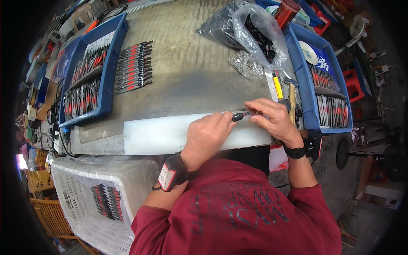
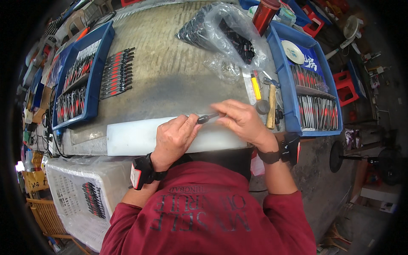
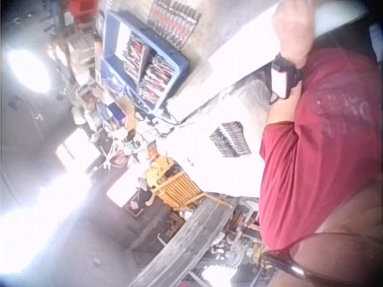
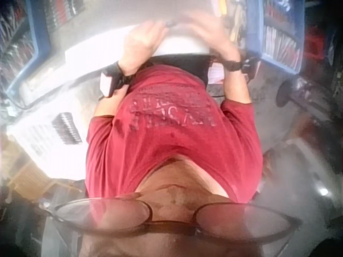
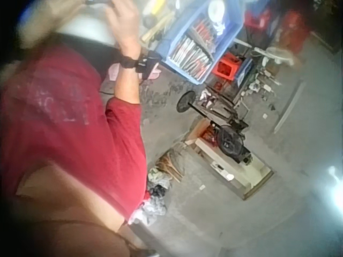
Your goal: The person repeatedly picks up a metal rod with a red band, attaches a small metal ring, and places the assembled unit into a blue tray. The person handles multiple rods and rings in a repetitive sequence.
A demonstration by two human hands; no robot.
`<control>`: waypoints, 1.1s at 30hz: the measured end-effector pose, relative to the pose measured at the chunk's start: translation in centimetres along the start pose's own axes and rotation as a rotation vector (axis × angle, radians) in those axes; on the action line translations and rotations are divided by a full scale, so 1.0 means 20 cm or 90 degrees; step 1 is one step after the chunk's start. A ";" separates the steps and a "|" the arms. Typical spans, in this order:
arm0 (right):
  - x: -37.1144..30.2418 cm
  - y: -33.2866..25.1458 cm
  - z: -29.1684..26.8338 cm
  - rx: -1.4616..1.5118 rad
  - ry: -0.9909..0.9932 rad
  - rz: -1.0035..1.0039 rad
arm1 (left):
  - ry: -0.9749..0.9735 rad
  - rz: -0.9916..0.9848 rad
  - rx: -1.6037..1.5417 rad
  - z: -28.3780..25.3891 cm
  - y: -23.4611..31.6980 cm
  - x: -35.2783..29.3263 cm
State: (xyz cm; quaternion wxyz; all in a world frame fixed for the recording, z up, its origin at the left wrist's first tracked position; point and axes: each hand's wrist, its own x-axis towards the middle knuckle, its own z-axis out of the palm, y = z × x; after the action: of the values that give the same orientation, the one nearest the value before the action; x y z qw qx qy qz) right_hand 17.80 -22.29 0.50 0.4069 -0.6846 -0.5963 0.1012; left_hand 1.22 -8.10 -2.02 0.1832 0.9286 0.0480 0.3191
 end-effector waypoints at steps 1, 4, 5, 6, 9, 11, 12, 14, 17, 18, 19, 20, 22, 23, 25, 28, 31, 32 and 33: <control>0.01 0.01 -0.01 0.009 0.008 0.013 | -0.008 -0.010 0.001 0.01 -0.01 0.00; 0.04 0.07 -0.07 -0.051 0.023 0.058 | -0.030 -0.029 -0.007 0.04 -0.04 -0.01; 0.05 0.09 -0.08 -0.045 0.053 0.116 | -0.042 -0.035 -0.011 0.04 -0.05 -0.02; 0.06 0.11 -0.09 -0.057 0.079 0.134 | -0.054 -0.041 -0.014 0.05 -0.06 -0.02; 0.11 0.18 -0.13 -0.066 0.159 0.190 | -0.069 -0.053 -0.026 0.07 -0.07 -0.04; 0.14 0.23 -0.14 -0.101 0.173 0.223 | -0.089 -0.064 -0.023 0.07 -0.08 -0.04; 0.16 0.26 -0.14 -0.116 0.179 0.237 | -0.094 -0.065 -0.022 0.08 -0.08 -0.05; 0.19 0.31 -0.14 -0.134 0.184 0.217 | -0.103 -0.068 -0.018 0.08 -0.08 -0.05; 0.23 0.38 -0.10 -0.146 0.164 0.214 | -0.105 -0.065 -0.015 0.08 -0.08 -0.05; 0.25 0.40 -0.09 -0.169 0.156 0.205 | -0.108 -0.068 -0.013 0.08 -0.08 -0.05; 0.27 0.42 -0.07 -0.192 0.150 0.183 | -0.111 -0.071 -0.012 0.08 -0.08 -0.05; 0.27 0.45 -0.06 -0.219 0.143 0.168 | -0.120 -0.080 -0.012 0.08 -0.08 -0.06; 0.29 0.49 -0.03 -0.226 0.141 0.190 | -0.111 -0.075 -0.014 0.08 -0.08 -0.06; 0.30 0.51 -0.02 -0.237 0.146 0.185 | -0.114 -0.080 -0.019 0.08 -0.08 -0.06; 0.32 0.54 0.00 -0.264 0.147 0.190 | -0.110 -0.069 -0.013 0.08 -0.08 -0.06; 0.34 0.57 0.01 -0.297 0.136 0.208 | -0.105 -0.057 -0.008 0.08 -0.08 -0.05; 0.36 0.57 0.01 -0.295 0.125 0.203 | -0.109 -0.050 0.001 0.08 -0.08 -0.05; 0.36 0.56 0.01 -0.291 0.119 0.198 | -0.112 -0.049 0.005 0.08 -0.08 -0.05; 0.37 0.56 0.01 -0.288 0.114 0.194 | -0.110 -0.049 0.003 0.08 -0.08 -0.05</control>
State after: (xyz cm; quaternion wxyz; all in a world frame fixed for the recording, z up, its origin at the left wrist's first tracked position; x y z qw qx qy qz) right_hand 27.79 -15.13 -4.64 0.2752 -0.8459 -0.4555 -0.0350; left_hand 1.39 -7.26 -4.33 0.1966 0.9506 0.0685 0.2302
